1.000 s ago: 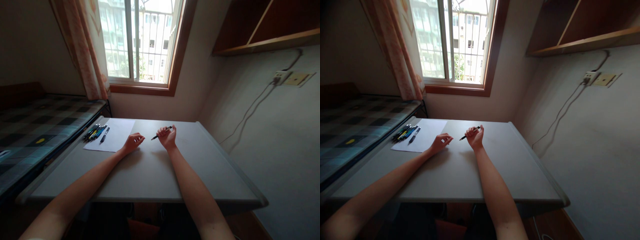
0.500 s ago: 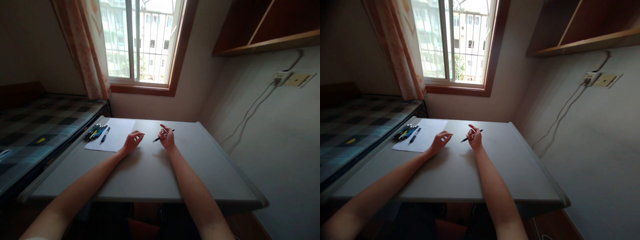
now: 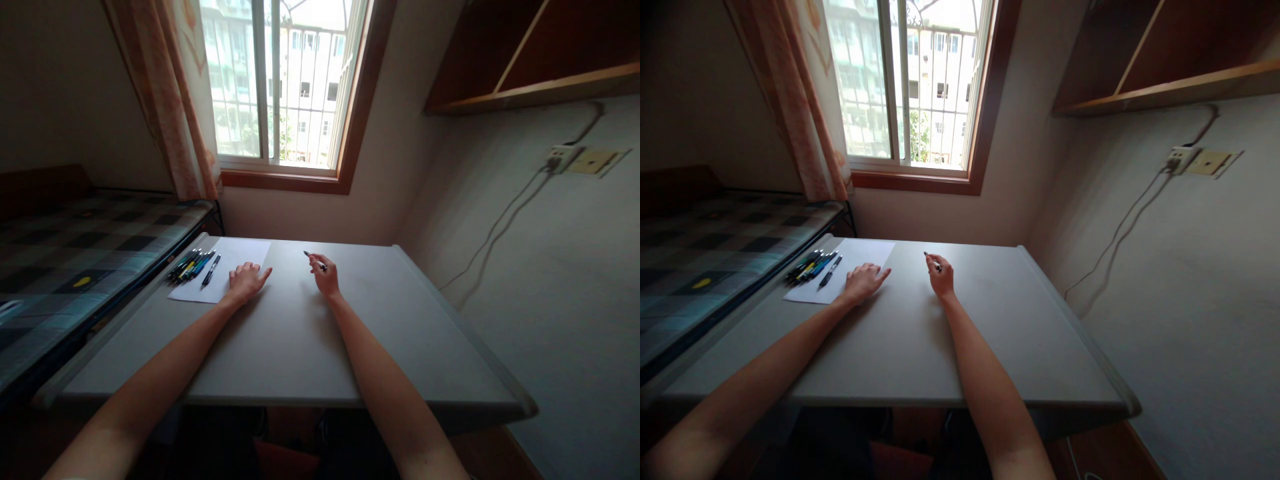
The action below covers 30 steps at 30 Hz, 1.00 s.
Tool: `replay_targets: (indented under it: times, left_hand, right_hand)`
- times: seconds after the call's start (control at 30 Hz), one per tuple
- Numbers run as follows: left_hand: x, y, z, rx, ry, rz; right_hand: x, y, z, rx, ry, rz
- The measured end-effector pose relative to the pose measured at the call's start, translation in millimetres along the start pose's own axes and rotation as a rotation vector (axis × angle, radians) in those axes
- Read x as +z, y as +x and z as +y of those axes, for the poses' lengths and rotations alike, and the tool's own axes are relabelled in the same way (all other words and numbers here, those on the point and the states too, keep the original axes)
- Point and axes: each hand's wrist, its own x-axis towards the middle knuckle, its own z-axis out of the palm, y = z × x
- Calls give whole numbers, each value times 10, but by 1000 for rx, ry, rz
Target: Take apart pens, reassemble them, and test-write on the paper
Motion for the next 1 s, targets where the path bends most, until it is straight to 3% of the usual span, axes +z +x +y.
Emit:
replay_targets:
  times: [0.1,0.2,0.47,0.7,0.83,1.0]
  left_hand:
    - [-12,-10,25,48,-5,-17]
    - [9,-18,50,103,-18,-21]
    - [117,32,16,111,-70,-4]
    - [138,136,-162,18,-77,2]
    - [136,193,-349,21,-71,33]
    - [123,239,-557,-74,-62,91]
  right_hand:
    - [94,-101,-19,-199,-199,-204]
    - [183,-200,-41,-249,-313,-389]
    - [371,-435,-125,-398,-603,-587]
    - [467,-589,-223,-513,-620,-834]
    - [485,-600,-253,-534,-653,-842]
    - [507,-575,-256,-513,-705,-817]
